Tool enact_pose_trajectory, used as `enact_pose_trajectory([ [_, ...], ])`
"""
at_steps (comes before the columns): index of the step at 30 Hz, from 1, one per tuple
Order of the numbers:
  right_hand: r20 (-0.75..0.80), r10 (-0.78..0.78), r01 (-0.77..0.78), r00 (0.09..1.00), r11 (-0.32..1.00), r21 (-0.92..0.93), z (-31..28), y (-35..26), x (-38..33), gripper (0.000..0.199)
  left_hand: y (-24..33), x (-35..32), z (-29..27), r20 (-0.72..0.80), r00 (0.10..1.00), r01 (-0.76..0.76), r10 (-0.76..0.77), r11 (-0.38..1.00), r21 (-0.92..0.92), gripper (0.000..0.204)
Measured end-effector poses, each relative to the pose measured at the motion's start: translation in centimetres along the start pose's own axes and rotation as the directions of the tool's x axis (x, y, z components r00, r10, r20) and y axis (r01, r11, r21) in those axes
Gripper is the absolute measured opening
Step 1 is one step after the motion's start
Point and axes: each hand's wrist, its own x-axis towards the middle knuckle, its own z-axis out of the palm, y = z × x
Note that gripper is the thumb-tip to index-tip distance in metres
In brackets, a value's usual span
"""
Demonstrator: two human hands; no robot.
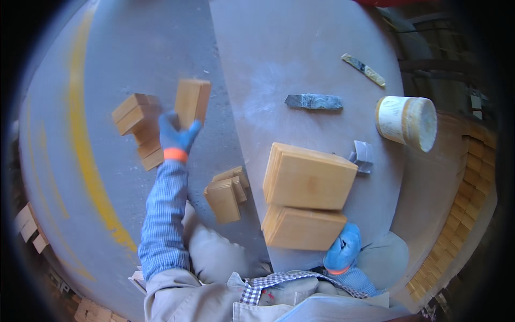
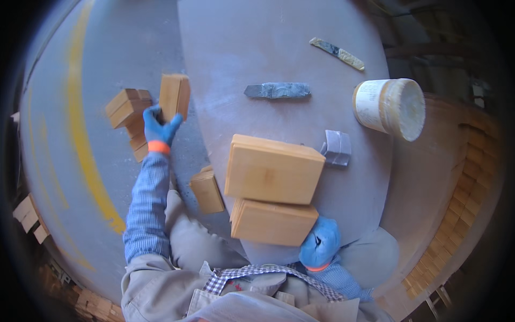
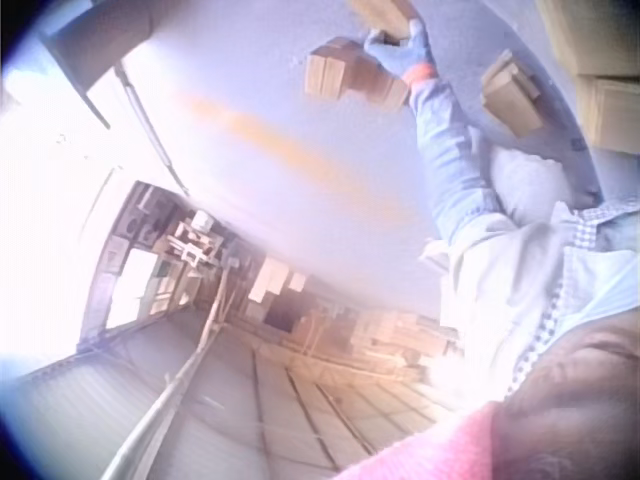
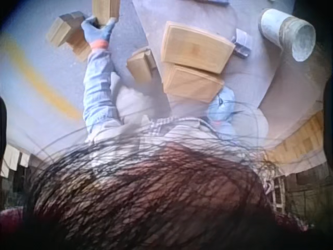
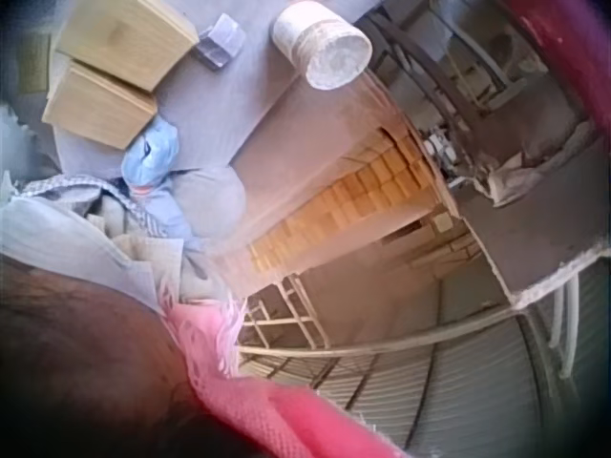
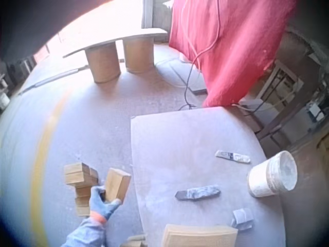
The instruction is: The person sits on the floor and repeatedly picks up small wooden blocks, applies glue to their edges, and joins them together. They then place the assembled blocks into a larger wooden container.
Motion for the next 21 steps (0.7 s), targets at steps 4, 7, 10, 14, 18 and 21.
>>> enact_pose_trajectory([
  [4, -0.12, -0.018, 0.03, 0.993, 0.994, 0.103, 0.5, 0.2, 0.3, 0.011, 3.0, -7.5, -9.1, -0.098, 0.979, -0.184, 0.176, 0.979, -0.084, 0.064],
  [7, -0.102, 0.333, -0.228, 0.937, 0.809, 0.542, -0.8, -0.5, 0.9, 0.014, 6.4, -13.0, -14.2, -0.133, 0.972, -0.212, 0.193, 0.965, -0.151, 0.062],
  [10, -0.078, 0.349, -0.206, 0.934, 0.702, 0.682, -3.2, -2.6, 1.4, 0.013, 10.5, -19.6, -17.0, -0.12, 0.979, -0.19, 0.166, 0.955, -0.229, 0.06],
  [14, 0.401, -0.195, -0.03, 0.895, 0.87, 0.492, -4.4, -6.8, -0.9, 0.011, 15.7, -28.0, -16.9, -0.088, 0.94, -0.337, 0.329, 0.863, -0.377, 0.063],
  [18, 0.318, -0.354, 0.193, 0.879, 0.876, 0.443, -0.1, -7.4, 0.8, 0.012, 17.7, -32.6, -15.9, -0.068, 0.895, -0.409, 0.442, 0.747, -0.524, 0.065],
  [21, 0.374, -0.176, 0.035, 0.91, 0.934, 0.355, 0.2, -5.8, 2.5, 0.011, 17.8, -35.3, -16.1, -0.019, 0.942, -0.31, 0.334, 0.85, -0.427, 0.068],
])
